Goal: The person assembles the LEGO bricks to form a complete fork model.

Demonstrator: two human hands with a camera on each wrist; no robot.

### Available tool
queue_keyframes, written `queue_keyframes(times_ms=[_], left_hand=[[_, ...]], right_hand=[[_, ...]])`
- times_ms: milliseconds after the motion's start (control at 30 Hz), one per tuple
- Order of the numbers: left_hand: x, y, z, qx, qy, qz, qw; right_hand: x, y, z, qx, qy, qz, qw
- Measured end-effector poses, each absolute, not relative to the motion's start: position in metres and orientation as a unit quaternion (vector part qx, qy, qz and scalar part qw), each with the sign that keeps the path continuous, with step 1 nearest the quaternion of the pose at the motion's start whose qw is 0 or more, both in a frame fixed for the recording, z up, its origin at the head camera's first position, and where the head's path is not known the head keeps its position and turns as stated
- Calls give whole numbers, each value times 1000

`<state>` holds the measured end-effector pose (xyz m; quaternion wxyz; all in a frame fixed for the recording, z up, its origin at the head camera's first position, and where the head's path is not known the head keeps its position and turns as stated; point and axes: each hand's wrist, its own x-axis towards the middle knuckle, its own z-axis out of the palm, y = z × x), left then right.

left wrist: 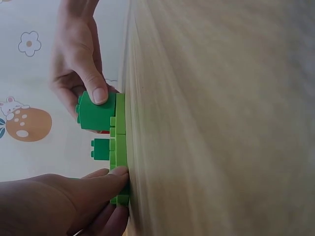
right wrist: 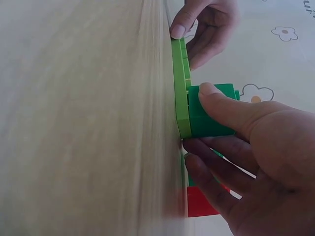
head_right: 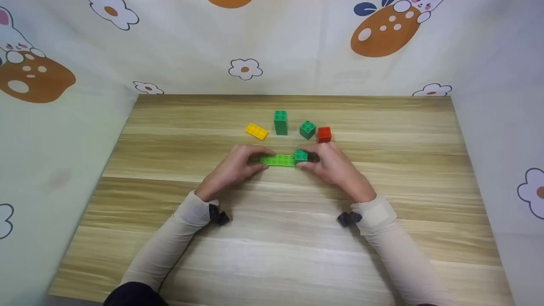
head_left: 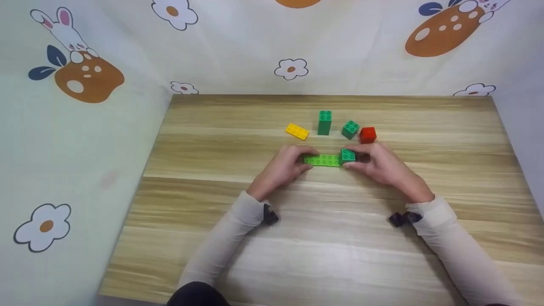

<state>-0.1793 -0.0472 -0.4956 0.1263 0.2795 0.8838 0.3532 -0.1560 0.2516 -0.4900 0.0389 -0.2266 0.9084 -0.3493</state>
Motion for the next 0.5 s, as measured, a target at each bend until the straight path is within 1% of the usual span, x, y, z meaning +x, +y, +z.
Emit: queue_keyframes(times_ms=[167,500], left_hand=[[-179,-47,-496,279,886,352,119],[-179,-47,-497,279,887,350,115]], right_hand=[[-155,247,-487,-222,911,-344,51],[-156,248,-487,-221,911,-345,48]])
